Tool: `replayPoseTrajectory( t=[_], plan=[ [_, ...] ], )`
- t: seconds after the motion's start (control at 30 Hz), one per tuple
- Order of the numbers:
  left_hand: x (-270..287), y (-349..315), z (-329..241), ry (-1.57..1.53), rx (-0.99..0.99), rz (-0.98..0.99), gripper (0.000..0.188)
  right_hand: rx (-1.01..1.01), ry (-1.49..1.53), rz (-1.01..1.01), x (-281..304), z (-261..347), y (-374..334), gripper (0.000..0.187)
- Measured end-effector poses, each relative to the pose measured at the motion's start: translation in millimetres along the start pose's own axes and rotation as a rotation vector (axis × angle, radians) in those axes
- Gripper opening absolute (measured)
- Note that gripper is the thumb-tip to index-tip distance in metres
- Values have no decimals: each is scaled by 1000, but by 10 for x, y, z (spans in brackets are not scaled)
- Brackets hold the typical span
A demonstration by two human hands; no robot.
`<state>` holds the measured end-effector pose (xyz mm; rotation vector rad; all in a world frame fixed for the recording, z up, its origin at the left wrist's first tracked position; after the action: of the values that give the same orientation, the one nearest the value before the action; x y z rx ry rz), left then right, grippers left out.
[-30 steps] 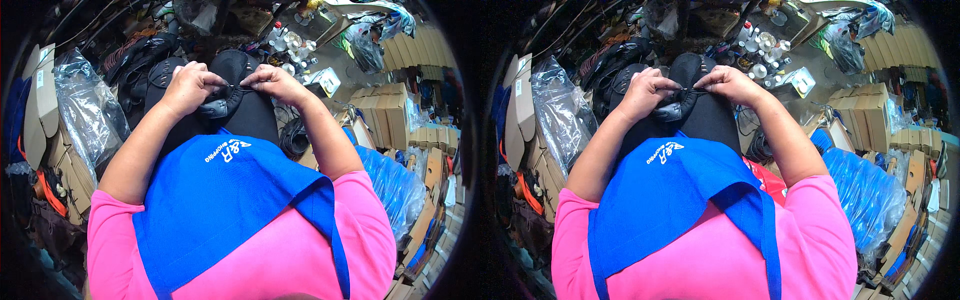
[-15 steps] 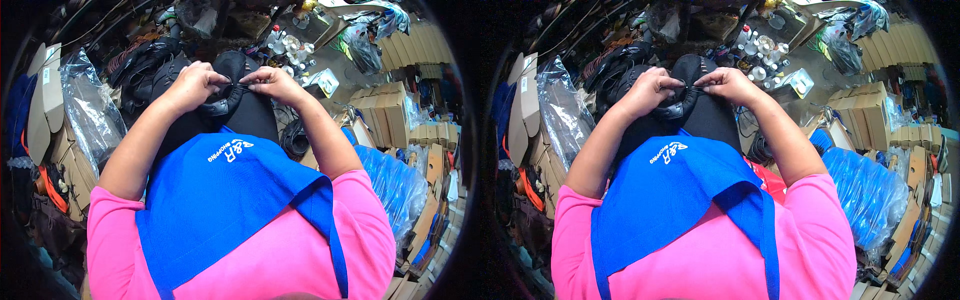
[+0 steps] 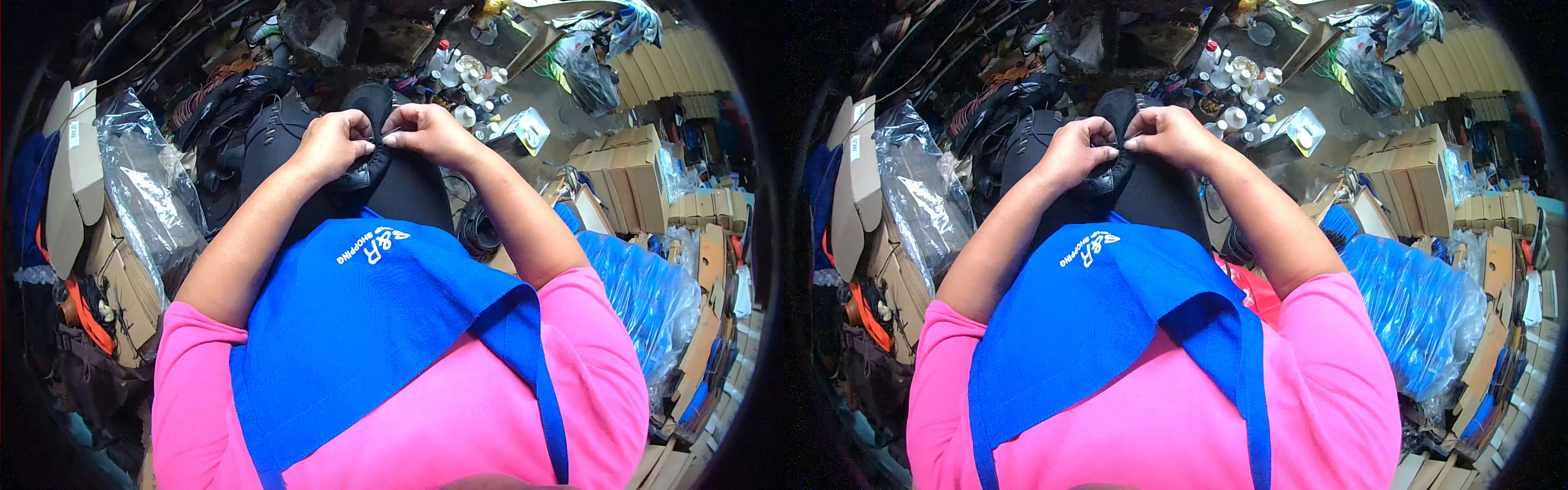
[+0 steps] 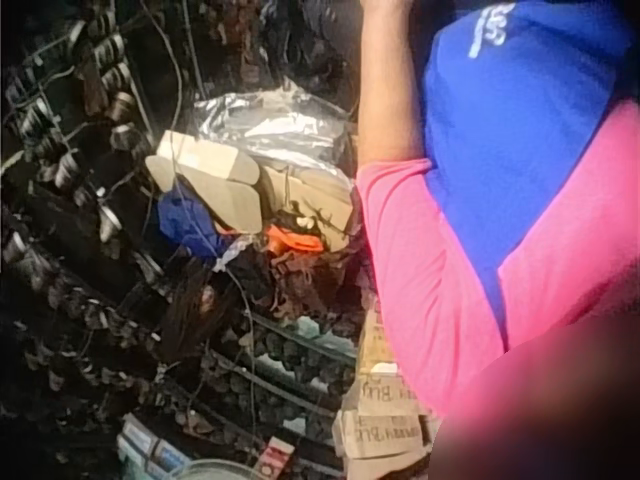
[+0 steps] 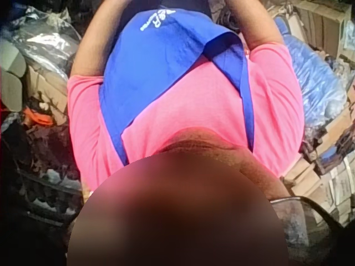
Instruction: The person is hand-stitching the edge of a black shoe upper in a workshop setting.
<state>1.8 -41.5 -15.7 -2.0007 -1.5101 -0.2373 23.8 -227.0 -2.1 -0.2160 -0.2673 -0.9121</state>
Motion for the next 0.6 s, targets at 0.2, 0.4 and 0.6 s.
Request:
replayPoseTrajectory(
  t=[0.2,0.4,0.6],
  plan=[
    [201,-44,-122,382,-322,-111,11,12,-188,93,122,27,106,9],
    [289,-154,-46,433,-228,-105,9,-80,2,65,270,-20,-68,19],
    [191,-78,-47,297,-101,17,15,73,-292,-3,195,-37,-235,19]
  ],
)
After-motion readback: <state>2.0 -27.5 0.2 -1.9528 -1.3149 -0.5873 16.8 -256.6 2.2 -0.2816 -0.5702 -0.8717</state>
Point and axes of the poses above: each hand's wrist, its own y-axis towards the middle knuckle, its own x-axis out of the back of the hand, z = x × y, the point moved 2 cm from there along y, towards the middle knuckle, and after that the axes turned 14 degrees about x, right-handed, at the moved point
